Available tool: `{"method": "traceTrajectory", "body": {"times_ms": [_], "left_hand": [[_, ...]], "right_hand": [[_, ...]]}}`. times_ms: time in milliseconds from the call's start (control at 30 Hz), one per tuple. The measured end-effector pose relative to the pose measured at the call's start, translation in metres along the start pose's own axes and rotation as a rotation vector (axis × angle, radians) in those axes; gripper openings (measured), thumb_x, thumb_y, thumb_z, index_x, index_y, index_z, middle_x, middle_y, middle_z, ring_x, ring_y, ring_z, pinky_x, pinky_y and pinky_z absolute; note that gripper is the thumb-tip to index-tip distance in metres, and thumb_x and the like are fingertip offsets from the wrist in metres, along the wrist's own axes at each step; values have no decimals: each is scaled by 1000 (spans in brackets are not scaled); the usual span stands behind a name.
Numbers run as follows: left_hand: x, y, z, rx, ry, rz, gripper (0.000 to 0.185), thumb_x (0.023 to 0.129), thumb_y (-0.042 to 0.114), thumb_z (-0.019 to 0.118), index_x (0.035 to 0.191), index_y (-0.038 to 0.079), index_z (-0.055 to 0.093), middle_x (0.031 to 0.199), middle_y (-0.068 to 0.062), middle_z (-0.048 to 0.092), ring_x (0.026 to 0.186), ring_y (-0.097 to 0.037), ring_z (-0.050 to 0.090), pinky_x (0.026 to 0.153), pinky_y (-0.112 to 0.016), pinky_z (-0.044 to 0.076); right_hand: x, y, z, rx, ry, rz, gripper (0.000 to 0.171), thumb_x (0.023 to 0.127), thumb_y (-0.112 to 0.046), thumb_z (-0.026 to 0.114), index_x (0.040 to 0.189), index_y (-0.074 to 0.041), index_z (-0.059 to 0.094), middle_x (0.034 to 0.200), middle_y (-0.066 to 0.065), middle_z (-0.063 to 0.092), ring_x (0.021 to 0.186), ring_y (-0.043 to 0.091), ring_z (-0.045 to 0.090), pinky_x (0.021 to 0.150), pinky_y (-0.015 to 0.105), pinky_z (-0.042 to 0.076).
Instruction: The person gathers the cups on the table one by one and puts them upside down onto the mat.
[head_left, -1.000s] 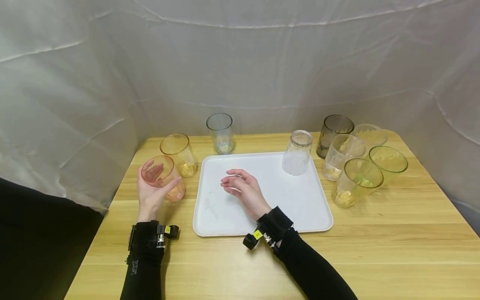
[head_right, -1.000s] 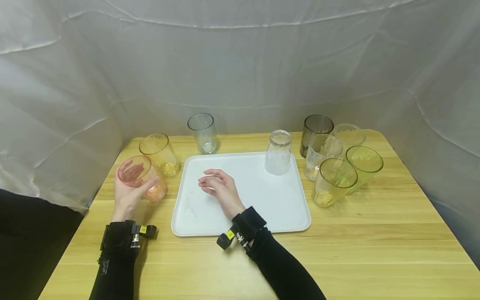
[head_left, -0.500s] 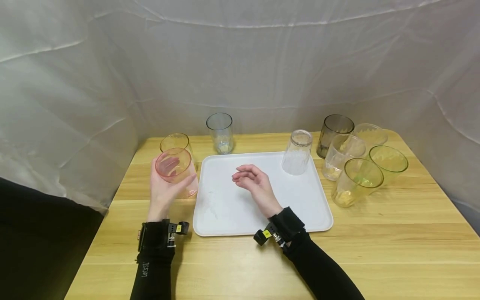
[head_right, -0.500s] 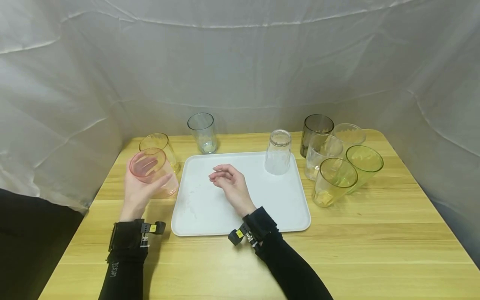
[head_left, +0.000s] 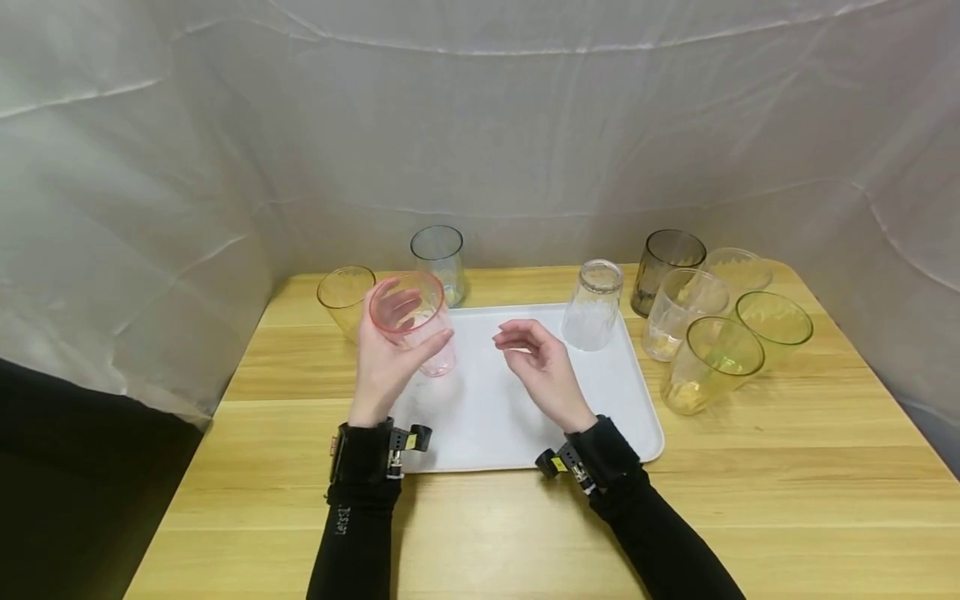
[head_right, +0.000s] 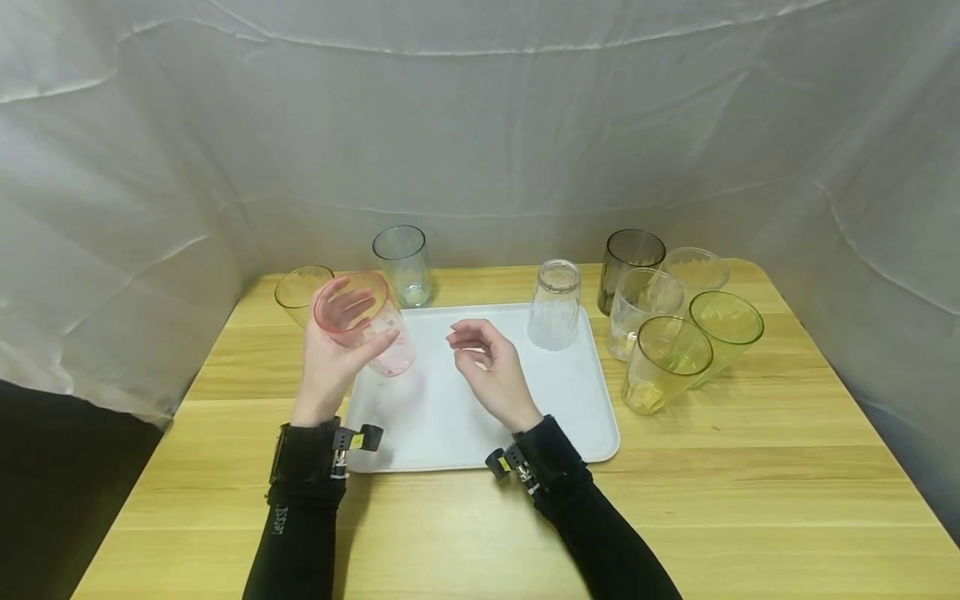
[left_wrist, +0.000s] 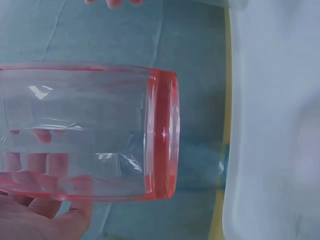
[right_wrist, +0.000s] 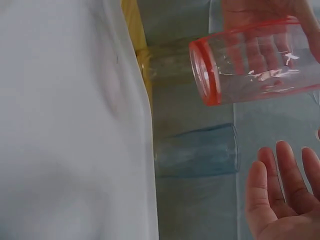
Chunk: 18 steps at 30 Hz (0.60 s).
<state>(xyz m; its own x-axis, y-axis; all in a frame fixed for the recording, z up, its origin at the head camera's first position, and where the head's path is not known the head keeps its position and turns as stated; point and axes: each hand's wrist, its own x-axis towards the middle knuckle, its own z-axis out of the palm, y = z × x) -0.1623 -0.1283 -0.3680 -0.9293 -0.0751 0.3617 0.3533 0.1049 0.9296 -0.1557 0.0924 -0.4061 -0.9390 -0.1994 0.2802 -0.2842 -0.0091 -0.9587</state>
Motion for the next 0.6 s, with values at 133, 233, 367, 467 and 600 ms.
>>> {"method": "traceTrajectory", "body": {"times_ms": [133,233,367,467,600], "left_hand": [[1,4,13,-45,-33,30,88,72,-6,84,145,6,38,138,-17,58,130,-29,57,112,-50,47],[1,5,20,-67,-53,34,87,71,-8,83,145,6,39,138,-17,58,129,-31,58,111,-53,47],[1,4,25,-77,-80,29,87,72,-8,82,146,7,38,137,-19,58,129,-33,58,111,-57,46],[1,2,28,-99,-107,31,86,73,-9,80,147,6,37,137,-21,59,129,-33,59,111,-56,46],[-2,2,30,-147,-147,38,84,75,-12,76,147,2,35,136,-26,59,129,-36,59,111,-48,49]], "right_hand": [[-1,-1,-10,-65,-30,-29,35,95,4,56,130,9,53,126,26,61,119,38,60,99,24,54],[-1,-1,-18,-96,-61,-38,38,94,4,59,132,6,53,129,25,60,122,38,59,105,36,54],[0,-1,-25,-128,-95,-62,45,92,4,64,135,2,52,131,24,59,124,37,57,108,49,50],[1,-1,-28,-166,-117,-83,50,89,2,69,137,0,51,132,21,59,124,37,57,108,50,50],[0,1,-29,-213,-161,-78,59,86,-2,75,140,-3,49,134,16,59,126,34,56,109,47,50]]}}
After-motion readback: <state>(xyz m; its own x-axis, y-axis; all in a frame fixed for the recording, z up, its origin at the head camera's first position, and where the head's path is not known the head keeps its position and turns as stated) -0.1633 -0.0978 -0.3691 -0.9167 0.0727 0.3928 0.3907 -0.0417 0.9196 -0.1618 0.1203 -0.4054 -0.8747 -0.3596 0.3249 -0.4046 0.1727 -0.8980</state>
